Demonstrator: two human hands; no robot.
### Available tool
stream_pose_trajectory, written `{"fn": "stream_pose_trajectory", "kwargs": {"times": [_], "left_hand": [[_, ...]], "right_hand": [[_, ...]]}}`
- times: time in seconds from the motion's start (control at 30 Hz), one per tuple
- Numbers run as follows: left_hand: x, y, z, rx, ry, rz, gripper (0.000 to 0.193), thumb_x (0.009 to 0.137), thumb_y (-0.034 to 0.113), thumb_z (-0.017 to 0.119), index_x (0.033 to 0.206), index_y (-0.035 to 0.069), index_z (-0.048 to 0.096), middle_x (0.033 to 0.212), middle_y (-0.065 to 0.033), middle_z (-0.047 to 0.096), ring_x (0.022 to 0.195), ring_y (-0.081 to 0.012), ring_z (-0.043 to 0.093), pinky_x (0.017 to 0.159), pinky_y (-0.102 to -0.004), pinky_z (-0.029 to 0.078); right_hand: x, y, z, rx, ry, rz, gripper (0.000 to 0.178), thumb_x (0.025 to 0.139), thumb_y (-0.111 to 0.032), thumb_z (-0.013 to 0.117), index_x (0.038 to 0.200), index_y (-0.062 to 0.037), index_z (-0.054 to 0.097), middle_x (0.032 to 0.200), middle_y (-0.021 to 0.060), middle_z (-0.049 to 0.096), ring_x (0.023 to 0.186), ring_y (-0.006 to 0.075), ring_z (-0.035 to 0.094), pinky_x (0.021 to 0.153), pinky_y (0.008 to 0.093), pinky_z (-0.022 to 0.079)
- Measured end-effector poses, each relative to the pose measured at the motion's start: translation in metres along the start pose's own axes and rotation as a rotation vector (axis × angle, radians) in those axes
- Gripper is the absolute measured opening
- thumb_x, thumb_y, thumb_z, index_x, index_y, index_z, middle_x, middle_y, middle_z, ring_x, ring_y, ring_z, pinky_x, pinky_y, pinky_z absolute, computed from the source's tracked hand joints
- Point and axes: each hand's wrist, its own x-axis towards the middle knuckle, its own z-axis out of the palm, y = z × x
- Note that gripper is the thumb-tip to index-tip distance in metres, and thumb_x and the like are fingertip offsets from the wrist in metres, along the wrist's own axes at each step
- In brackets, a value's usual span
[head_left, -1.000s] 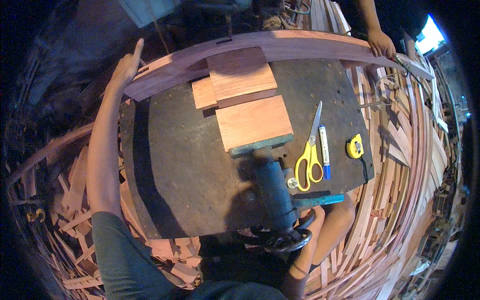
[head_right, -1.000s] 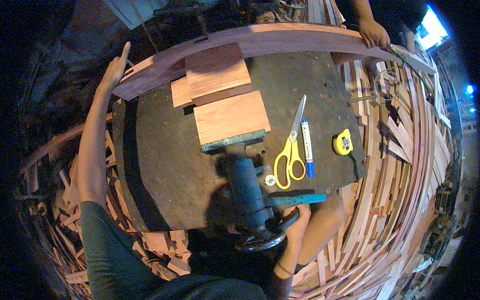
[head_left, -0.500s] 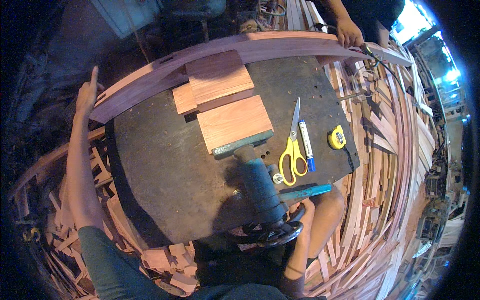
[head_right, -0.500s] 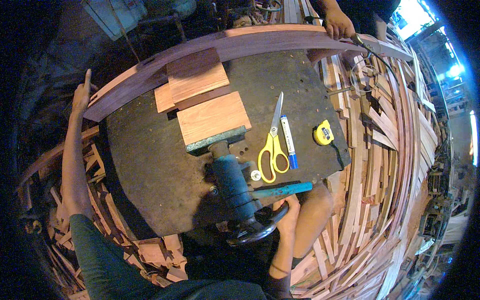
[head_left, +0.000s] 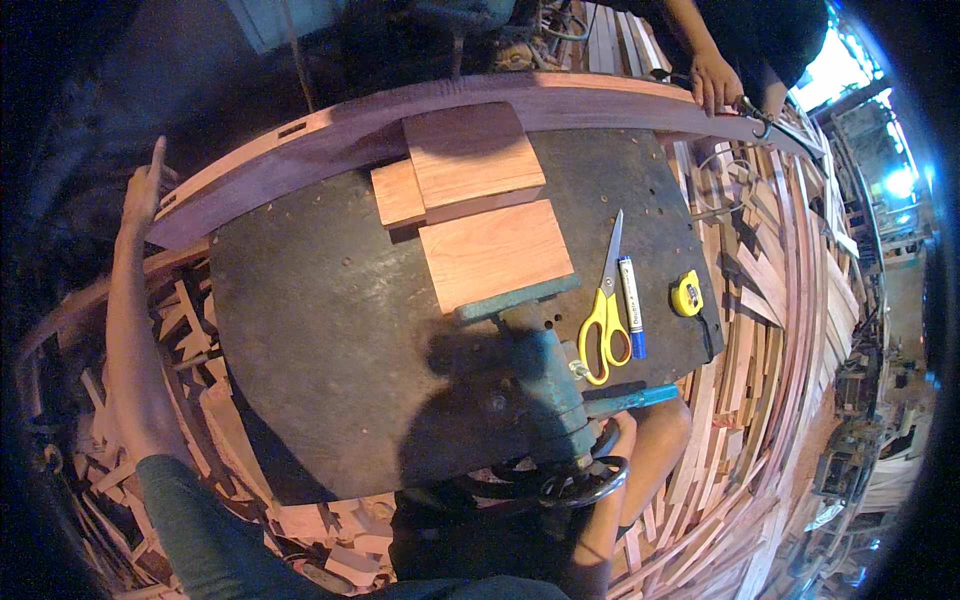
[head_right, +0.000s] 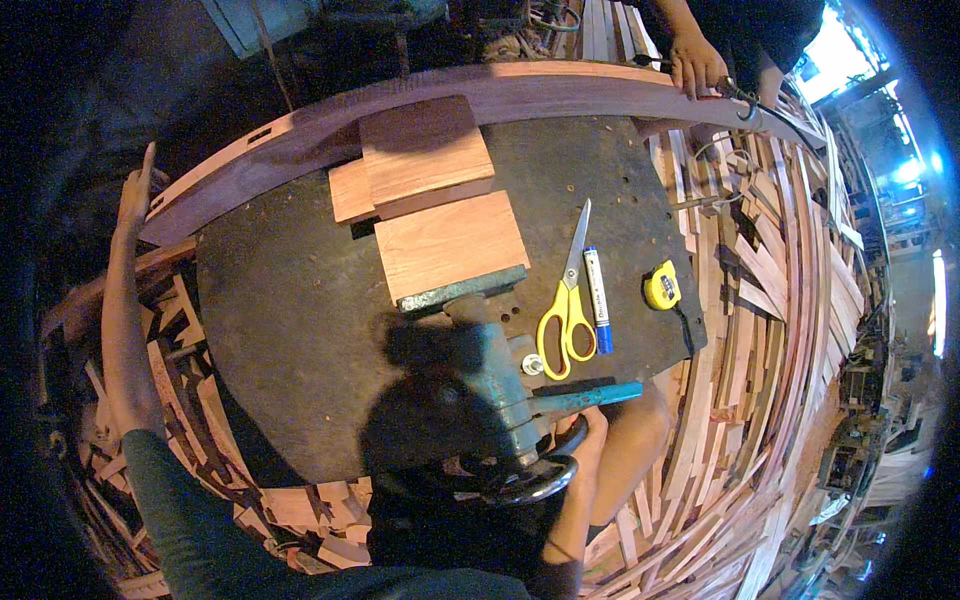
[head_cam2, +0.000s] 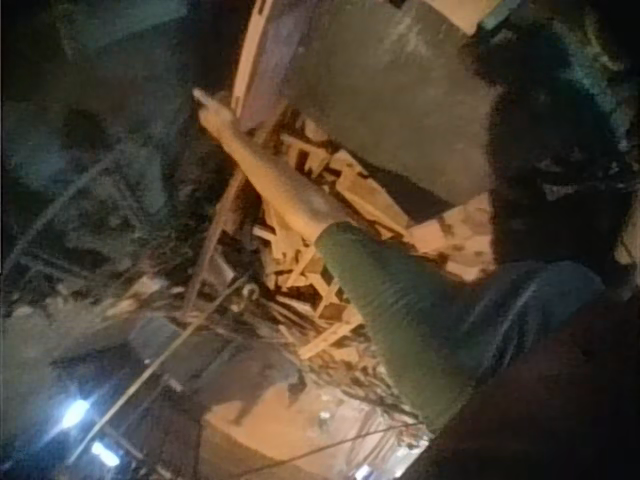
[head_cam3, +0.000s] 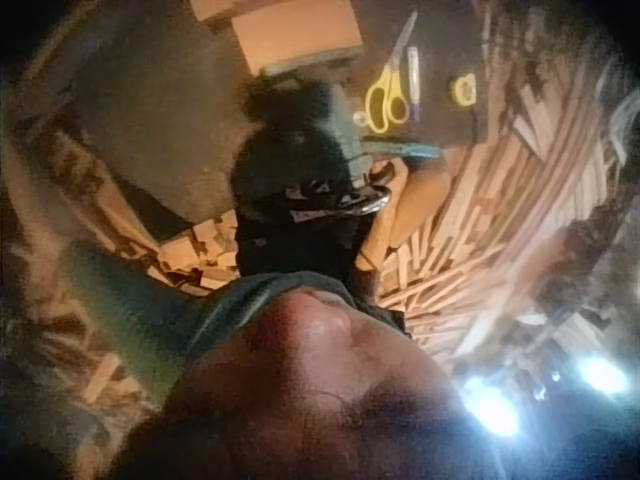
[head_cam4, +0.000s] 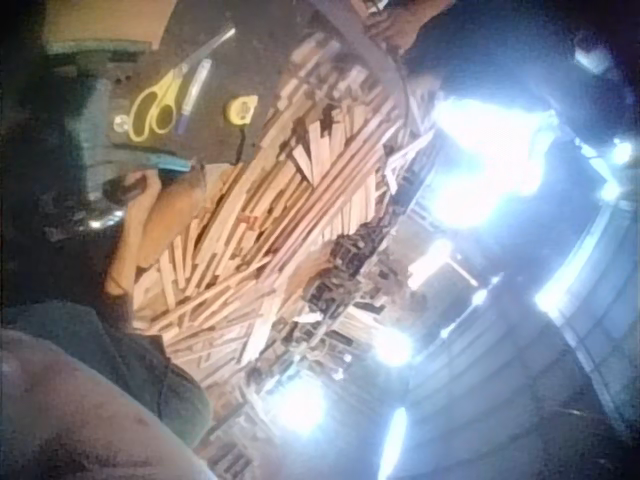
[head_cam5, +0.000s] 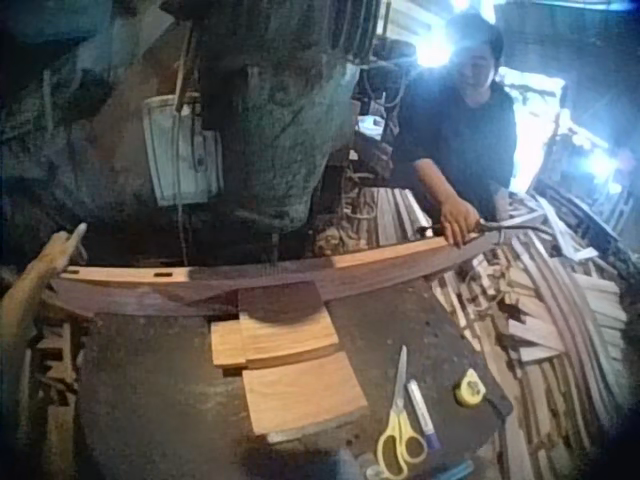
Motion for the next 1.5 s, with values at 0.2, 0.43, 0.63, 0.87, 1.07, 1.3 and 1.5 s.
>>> {"fn": "stream_pose_trajectory", "kwargs": {"times": [0.2,0.43,0.63,0.87,1.07,1.3,1.5], "left_hand": [[-0.010,0.009,0.000,0.011,0.078,-0.074,0.089,0.087,0.074,0.032,0.085,-0.006,0.070,0.083,-0.0180,0.068,0.080,-0.0289,0.063,0.082,-0.0374,0.046],[-0.010,-0.024,-0.016,-0.058,0.118,-0.102,0.090,0.085,0.077,0.033,0.085,-0.005,0.070,0.087,-0.0199,0.068,0.086,-0.0285,0.064,0.084,-0.0380,0.047],[-0.012,-0.027,-0.016,-0.155,0.082,-0.136,0.090,0.084,0.078,0.033,0.086,-0.004,0.069,0.086,-0.0166,0.068,0.082,-0.0264,0.063,0.080,-0.0366,0.047],[-0.012,-0.029,-0.016,-0.163,0.092,-0.128,0.088,0.086,0.077,0.033,0.080,-0.003,0.069,0.077,-0.0151,0.066,0.073,-0.0235,0.061,0.074,-0.0345,0.047],[-0.015,-0.030,-0.018,-0.135,0.135,-0.024,0.087,0.088,0.074,0.032,0.076,-0.004,0.069,0.073,-0.0144,0.065,0.069,-0.0236,0.061,0.073,-0.0342,0.047],[-0.021,-0.023,-0.019,-0.116,0.163,-0.029,0.087,0.089,0.073,0.031,0.074,-0.003,0.070,0.070,-0.0133,0.065,0.069,-0.0227,0.061,0.071,-0.0342,0.046],[-0.021,-0.030,-0.021,-0.329,0.315,-0.097,0.078,0.093,0.067,0.034,0.090,-0.003,0.071,0.087,-0.0159,0.069,0.085,-0.0256,0.065,0.081,-0.0341,0.047]], "right_hand": [[-0.001,0.004,0.003,-0.250,0.070,-0.113,0.013,0.085,0.003,0.051,0.074,-0.0037,0.054,0.058,-0.0057,0.042,0.051,0.0042,0.039,0.047,0.0207,0.031],[-0.006,0.059,-0.011,-0.188,0.189,-0.107,0.010,0.085,-0.002,0.058,0.094,-0.0009,0.055,0.074,-0.0011,0.048,0.063,0.0083,0.047,0.057,0.0225,0.040],[-0.011,0.049,-0.011,-0.124,0.131,-0.105,0.022,0.085,-0.005,0.060,0.106,-0.0030,0.054,0.084,0.0019,0.052,0.070,0.0093,0.048,0.062,0.0228,0.042],[0.004,0.032,-0.016,-0.084,0.012,0.079,0.010,0.086,-0.013,0.059,0.078,-0.0061,0.058,0.068,-0.0026,0.050,0.064,0.0066,0.046,0.056,0.0229,0.036],[0.004,0.022,-0.009,-0.025,-0.003,0.103,0.010,0.084,-0.006,0.060,0.076,-0.0050,0.053,0.063,-0.0035,0.046,0.057,0.0059,0.045,0.052,0.0232,0.035],[-0.018,-0.059,-0.023,-0.470,-0.319,-0.063,0.026,0.076,-0.004,0.068,0.097,-0.0034,0.052,0.083,0.0052,0.056,0.076,0.0163,0.054,0.070,0.0283,0.044],[-0.008,-0.054,-0.011,-0.318,-0.344,-0.026,0.015,0.078,-0.002,0.062,0.091,-0.0020,0.054,0.081,0.0090,0.059,0.074,0.0223,0.056,0.067,0.0319,0.045]]}}
